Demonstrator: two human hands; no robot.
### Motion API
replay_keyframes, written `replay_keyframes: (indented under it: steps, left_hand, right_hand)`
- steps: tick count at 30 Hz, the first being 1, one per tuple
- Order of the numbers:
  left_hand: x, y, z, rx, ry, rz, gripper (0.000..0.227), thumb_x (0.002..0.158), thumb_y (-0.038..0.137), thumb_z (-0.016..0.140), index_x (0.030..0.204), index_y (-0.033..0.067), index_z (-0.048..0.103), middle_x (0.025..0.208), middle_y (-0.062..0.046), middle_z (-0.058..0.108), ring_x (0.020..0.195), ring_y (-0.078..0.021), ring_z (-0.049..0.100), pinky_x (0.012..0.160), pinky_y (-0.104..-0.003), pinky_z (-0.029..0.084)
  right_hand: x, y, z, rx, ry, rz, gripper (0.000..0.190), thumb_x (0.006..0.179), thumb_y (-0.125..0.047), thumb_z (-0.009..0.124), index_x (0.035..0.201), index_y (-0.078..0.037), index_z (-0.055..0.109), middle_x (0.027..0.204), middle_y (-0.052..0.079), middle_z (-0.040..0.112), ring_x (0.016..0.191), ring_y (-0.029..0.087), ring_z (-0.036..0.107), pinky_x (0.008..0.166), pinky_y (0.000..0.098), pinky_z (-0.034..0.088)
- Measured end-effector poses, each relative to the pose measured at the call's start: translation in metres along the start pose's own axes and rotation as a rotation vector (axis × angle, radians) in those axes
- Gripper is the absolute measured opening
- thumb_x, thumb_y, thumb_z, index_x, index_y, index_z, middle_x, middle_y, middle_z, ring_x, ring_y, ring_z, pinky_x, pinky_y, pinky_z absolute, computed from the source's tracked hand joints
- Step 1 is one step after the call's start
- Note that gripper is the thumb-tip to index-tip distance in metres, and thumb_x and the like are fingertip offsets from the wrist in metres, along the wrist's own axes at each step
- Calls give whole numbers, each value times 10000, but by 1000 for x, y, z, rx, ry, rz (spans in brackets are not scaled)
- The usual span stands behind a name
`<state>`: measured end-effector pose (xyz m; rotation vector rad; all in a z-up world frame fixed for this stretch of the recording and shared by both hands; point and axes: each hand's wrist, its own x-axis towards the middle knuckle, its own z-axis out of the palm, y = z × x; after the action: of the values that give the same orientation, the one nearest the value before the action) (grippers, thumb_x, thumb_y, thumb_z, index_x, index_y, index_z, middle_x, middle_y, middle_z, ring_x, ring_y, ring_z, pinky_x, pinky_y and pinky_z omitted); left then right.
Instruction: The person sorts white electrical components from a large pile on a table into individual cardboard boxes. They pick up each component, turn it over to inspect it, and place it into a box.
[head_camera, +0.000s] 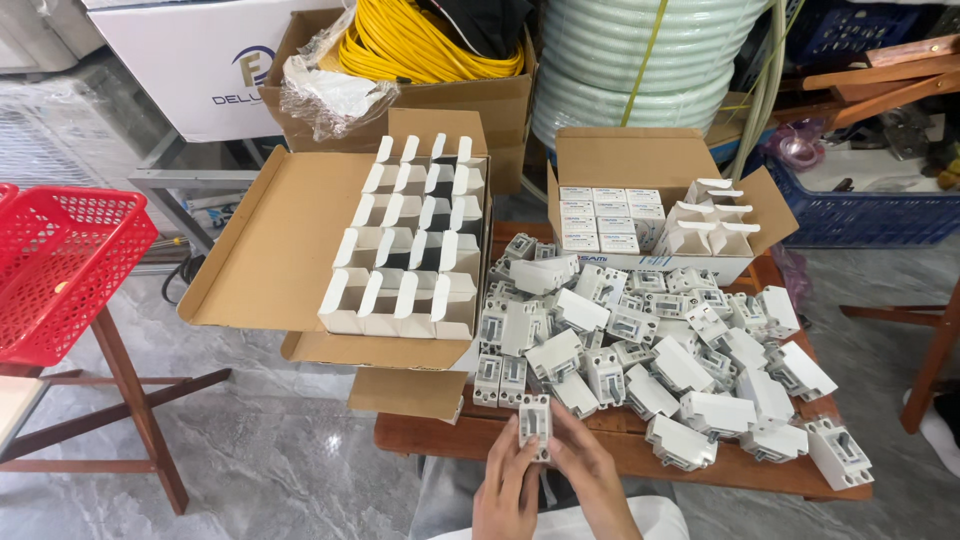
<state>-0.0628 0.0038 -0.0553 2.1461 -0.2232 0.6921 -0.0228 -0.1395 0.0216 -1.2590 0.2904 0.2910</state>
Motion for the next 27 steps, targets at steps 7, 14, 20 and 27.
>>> replay_keyframes:
  steps: [7, 14, 20, 27]
  left_hand:
    - [71, 39, -10, -576, -176, -319, 792, 1055, 160, 773, 1732, 121, 364, 1794, -79, 523, 1659, -258, 510, 1329, -441, 445]
    - [99, 21, -2, -586, -220, -69, 636, 968, -55, 786, 1539, 189, 652, 1507, -119, 630, 1402, -303, 635, 1130, -455, 633]
    - [117, 0, 6, -1330, -211, -480, 704, 898, 175, 945, 1505, 59, 607, 1465, -186, 742, 1331, -287, 720, 1106, -428, 638]
    - [111, 13, 25, -1392, -302, -900, 634, 1063, 464, 635, 1517, 33, 740, 1331, -100, 814, 1149, -201, 750, 961, -311, 591]
  right_hand:
    - [33, -14, -9, 290, -23, -94, 813, 963, -52, 733, 1744, -123, 518, 1699, 106, 650, 1157, 217, 675, 794, 354, 538]
    - [17, -29, -10, 388, 53, -137, 1005, 857, 44, 716, 1781, -212, 419, 1525, 270, 638, 1254, 384, 622, 1068, 475, 495]
    - [28, 6, -38, 316, -23, -351, 469, 995, -35, 734, 1437, -22, 576, 1353, 318, 749, 990, 430, 768, 905, 513, 644]
    - [48, 46, -14, 105, 123, -428, 608, 800, 61, 967, 1221, -77, 551, 1280, 194, 789, 1119, 249, 781, 939, 358, 635]
